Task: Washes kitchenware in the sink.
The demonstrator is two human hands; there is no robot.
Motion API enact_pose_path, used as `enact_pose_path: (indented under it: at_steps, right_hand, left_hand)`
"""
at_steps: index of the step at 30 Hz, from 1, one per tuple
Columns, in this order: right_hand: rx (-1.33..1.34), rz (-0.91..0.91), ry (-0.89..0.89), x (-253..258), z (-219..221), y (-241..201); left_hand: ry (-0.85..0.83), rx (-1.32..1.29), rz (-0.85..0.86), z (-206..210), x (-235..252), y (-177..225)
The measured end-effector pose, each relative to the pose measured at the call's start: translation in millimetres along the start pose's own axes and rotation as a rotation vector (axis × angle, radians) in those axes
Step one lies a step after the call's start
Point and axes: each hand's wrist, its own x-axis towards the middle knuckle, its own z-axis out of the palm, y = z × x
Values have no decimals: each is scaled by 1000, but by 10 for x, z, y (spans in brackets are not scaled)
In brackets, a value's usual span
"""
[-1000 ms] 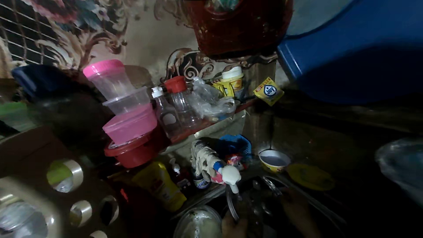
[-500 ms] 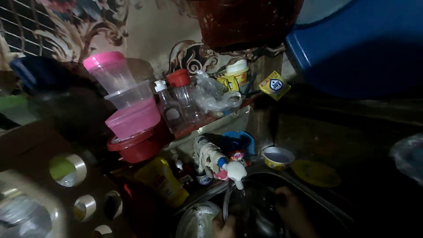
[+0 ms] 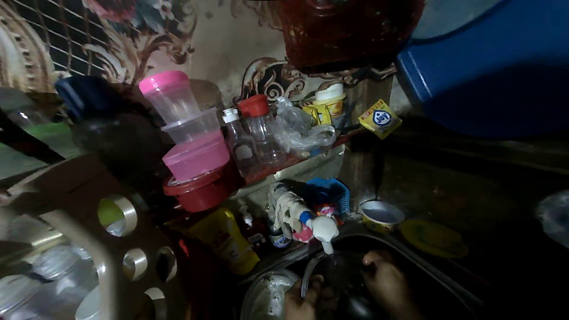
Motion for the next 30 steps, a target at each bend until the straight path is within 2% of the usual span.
enact_pose_path:
  at_steps: [4,7,12,16,19,22,24,30]
  right_hand:
    - [-23,-66,0,10,13,-34]
    - [59,-155,-34,-12,14,-118]
    - [309,-477,-82,-167,284,-423]
    - [419,-626,-163,-175,314,-348]
    - [389,-563,-133,-42,201,-192]
    - [270,-408,40,122,121,91]
    - [281,-349,104,140,110,219]
    - [190,-249,78,1,119,193]
  left_hand:
    - [-10,21,-69,-59,23,87]
    - [-70,118,-112,-98,46,130]
    - [-177,392,-62,-39,107,13]
    - [-235,385,-79,-48,214,-1]
    - [-224,251,-114,-53,236,52]
    - [-165,123,-159,-75,218,139]
    - [-108,75,-159,-122,236,157]
    - [-41,20,-136,-182,177,188]
